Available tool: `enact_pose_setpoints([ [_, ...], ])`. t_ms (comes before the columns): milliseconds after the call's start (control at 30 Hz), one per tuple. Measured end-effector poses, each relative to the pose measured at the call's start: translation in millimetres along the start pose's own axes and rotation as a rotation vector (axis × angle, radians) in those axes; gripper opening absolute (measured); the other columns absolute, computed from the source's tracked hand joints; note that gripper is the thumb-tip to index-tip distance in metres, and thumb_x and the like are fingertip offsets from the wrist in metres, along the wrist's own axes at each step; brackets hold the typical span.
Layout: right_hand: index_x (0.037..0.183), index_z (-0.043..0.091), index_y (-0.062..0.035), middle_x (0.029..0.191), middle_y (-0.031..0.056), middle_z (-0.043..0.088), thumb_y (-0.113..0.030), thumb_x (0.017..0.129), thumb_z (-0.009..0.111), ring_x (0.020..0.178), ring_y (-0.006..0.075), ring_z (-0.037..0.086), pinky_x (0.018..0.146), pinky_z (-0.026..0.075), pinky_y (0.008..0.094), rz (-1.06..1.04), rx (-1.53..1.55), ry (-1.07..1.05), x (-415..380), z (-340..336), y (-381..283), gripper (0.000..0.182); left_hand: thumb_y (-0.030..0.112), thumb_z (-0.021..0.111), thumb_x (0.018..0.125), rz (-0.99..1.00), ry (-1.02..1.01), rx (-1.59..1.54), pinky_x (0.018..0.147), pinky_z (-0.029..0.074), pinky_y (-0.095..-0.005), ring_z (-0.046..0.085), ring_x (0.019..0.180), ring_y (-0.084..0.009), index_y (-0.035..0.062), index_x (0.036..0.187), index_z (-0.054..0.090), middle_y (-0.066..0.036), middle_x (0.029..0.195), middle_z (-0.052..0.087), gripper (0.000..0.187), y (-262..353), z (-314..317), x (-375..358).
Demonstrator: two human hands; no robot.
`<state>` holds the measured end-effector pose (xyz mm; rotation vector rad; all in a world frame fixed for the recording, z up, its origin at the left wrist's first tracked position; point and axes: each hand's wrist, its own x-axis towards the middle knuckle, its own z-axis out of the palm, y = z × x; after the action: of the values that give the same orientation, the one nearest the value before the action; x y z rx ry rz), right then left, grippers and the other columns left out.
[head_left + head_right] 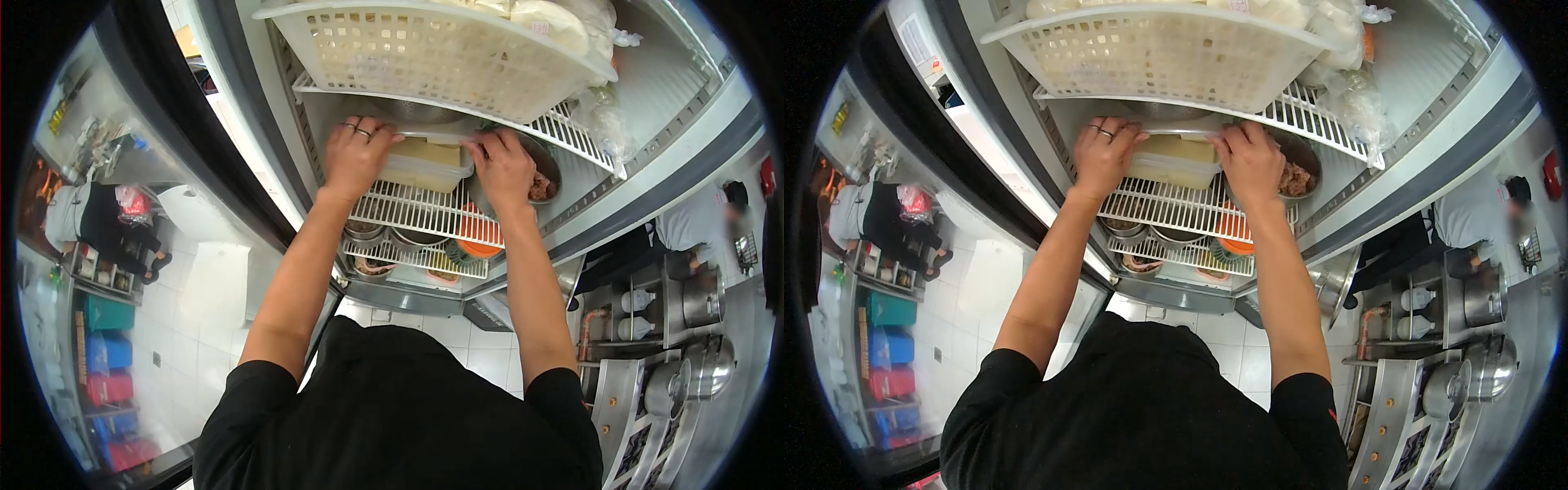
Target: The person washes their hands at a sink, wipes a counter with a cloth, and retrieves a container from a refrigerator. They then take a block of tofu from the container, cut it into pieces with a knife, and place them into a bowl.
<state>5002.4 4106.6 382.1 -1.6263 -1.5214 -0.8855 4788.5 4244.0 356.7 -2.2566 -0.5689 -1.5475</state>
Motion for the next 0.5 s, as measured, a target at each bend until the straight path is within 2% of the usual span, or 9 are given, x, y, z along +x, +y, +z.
enact_pose_setpoints([
  [133,0.086,0.072,-0.0130,0.089,0.0051,0.065,-0.030,0.079,0.079,0.073,0.0310,0.067,0.066,0.056,0.0424,0.036,0.036,-0.038,-0.1,-1.4,-1.6,0.019,0.028,0.077,0.079,-0.001,-0.021,-0.006,0.065,0.051,-0.0392,0.062,0.082,-0.0242,0.0149,0.082,0.069,0.000,0.084,0.063,0.016,3.8,2.7,-5.9],
  [300,0.086,0.074,-0.0134,0.090,0.0047,0.066,-0.031,0.080,0.078,0.076,0.0303,0.068,0.067,0.055,0.0412,0.035,0.054,-0.076,-9.1,-1.9,-0.5,0.019,0.033,0.077,0.079,0.081,-0.052,-0.017,0.064,0.053,-0.0381,0.063,0.084,-0.0242,0.0152,0.083,0.069,0.001,0.083,0.062,0.020,4.1,7.2,-4.7],
  [367,0.091,0.071,-0.0102,0.091,0.0056,0.066,-0.031,0.077,0.081,0.075,0.0289,0.068,0.066,0.055,0.0397,0.036,0.048,-0.123,-10.8,-3.6,0.6,0.026,0.035,0.077,0.079,0.097,-0.059,-0.004,0.065,0.054,-0.0387,0.063,0.084,-0.0236,0.0165,0.082,0.068,0.001,0.085,0.062,0.021,4.0,11.9,-8.7],
  [467,0.103,0.067,-0.0072,0.094,0.0095,0.067,-0.032,0.076,0.083,0.073,0.0290,0.068,0.068,0.056,0.0394,0.348,0.202,-0.221,-10.4,-17.5,-4.2,0.039,0.037,0.076,0.079,0.107,-0.104,0.046,0.064,0.054,-0.0396,0.063,0.083,-0.0235,0.0173,0.082,0.067,0.001,0.086,0.062,0.022,5.8,10.7,-15.8],
  [500,0.106,0.065,-0.0041,0.097,0.0117,0.067,-0.033,0.076,0.083,0.073,0.0269,0.068,0.067,0.055,0.0373,0.436,0.304,-0.091,-7.8,-19.0,-2.3,0.046,0.037,0.076,0.079,0.108,-0.107,0.057,0.064,0.054,-0.0398,0.063,0.083,-0.0235,0.0174,0.082,0.067,0.001,0.087,0.061,0.022,6.6,10.3,-19.4],
])
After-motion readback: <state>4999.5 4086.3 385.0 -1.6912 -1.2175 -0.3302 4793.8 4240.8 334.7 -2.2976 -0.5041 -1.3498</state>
